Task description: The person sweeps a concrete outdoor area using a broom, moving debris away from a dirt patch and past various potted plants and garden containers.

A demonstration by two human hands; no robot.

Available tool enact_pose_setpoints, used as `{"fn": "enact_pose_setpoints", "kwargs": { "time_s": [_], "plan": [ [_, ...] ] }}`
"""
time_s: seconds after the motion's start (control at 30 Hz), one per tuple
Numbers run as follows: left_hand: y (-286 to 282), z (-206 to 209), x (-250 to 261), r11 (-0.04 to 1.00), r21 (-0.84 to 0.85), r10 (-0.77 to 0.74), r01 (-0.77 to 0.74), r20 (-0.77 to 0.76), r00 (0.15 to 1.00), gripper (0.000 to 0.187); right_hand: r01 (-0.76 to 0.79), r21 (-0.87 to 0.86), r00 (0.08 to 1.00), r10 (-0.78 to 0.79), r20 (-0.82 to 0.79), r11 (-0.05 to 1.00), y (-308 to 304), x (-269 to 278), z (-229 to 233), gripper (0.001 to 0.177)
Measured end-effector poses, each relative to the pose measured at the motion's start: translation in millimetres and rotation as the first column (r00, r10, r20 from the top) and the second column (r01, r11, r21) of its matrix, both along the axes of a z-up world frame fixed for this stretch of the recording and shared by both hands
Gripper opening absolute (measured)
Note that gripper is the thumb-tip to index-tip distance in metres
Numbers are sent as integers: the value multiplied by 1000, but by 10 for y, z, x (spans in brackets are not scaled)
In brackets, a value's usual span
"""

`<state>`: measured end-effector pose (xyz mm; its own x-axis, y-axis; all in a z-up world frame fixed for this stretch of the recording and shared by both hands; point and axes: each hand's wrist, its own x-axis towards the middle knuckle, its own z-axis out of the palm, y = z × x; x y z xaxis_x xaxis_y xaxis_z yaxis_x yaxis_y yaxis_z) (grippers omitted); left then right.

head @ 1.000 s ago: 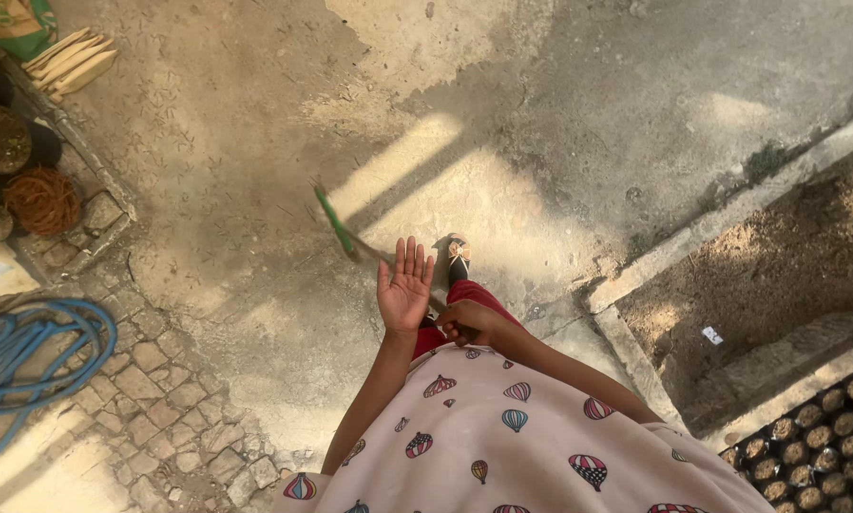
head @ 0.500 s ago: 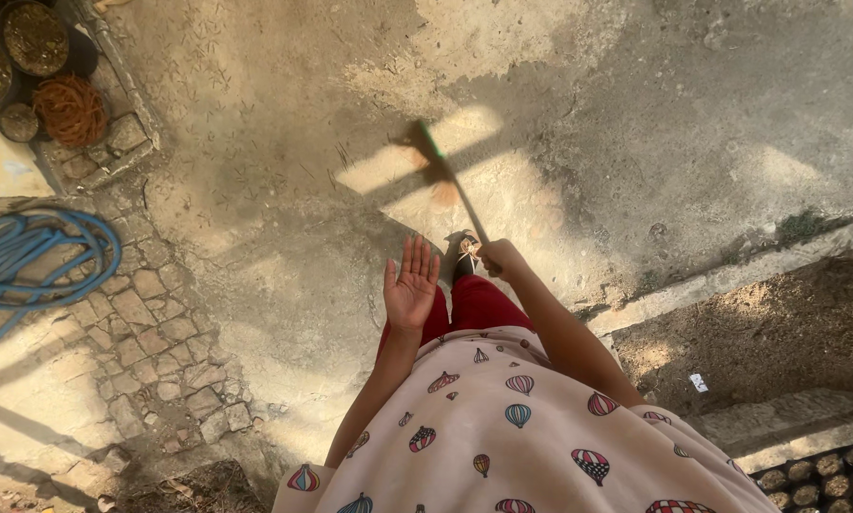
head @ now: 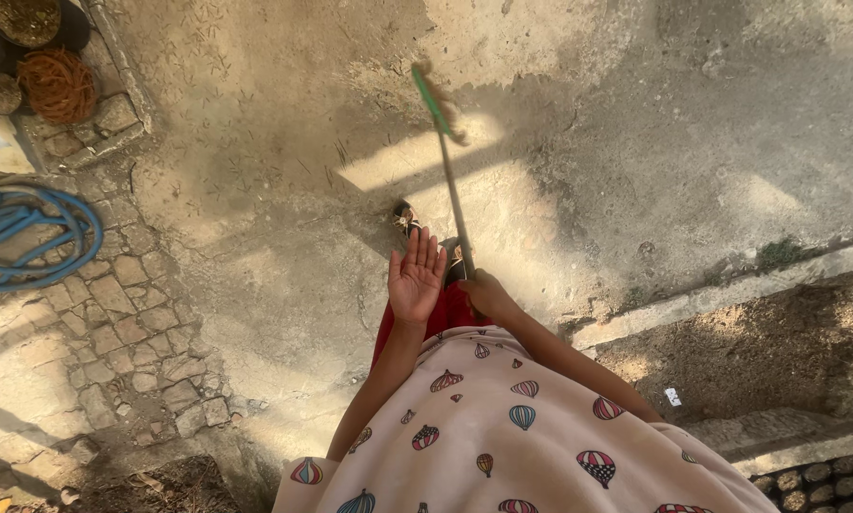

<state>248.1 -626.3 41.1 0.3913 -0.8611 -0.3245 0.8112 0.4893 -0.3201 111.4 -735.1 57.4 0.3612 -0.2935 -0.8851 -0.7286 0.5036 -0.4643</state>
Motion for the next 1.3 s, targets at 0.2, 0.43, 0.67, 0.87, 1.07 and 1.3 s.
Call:
{"fn": "enact_pose_setpoints", "kwargs": {
  "time_s": [0.2, 0.43, 0.67, 0.87, 1.07, 1.3],
  "plan": [
    [-63, 53, 442, 988, -1, 155, -155, -60, 986, 59, 101, 381, 988, -137, 69, 919, 58, 450, -363, 12],
    [-84, 16, 1156, 967, -18, 253, -253, 23, 967, 58, 50, 528, 989, -117, 95, 848, -40, 1654, -1054, 20],
    [-318, 5, 1501, 987, 2, 164, -164, -4, 987, 56, 242, 155, 953, -205, -222, 958, -965, 1455, -1240, 23],
    [-568, 3, 1655, 999, -6, 46, -46, 1, 999, 56, 491, 1, 867, -488, -103, 871, -1768, 1243, -1101, 7],
    [-706, -58, 1930, 996, 89, -33, 32, 6, 999, 56, 379, -118, 920, -387, -63, 918, -1585, 1470, -1030, 17],
    [-748, 30, 2207, 999, 40, 5, -6, 25, 1000, 55, -54, -179, 994, 36, -105, 982, -954, 1736, 91, 27]
  ]
}}
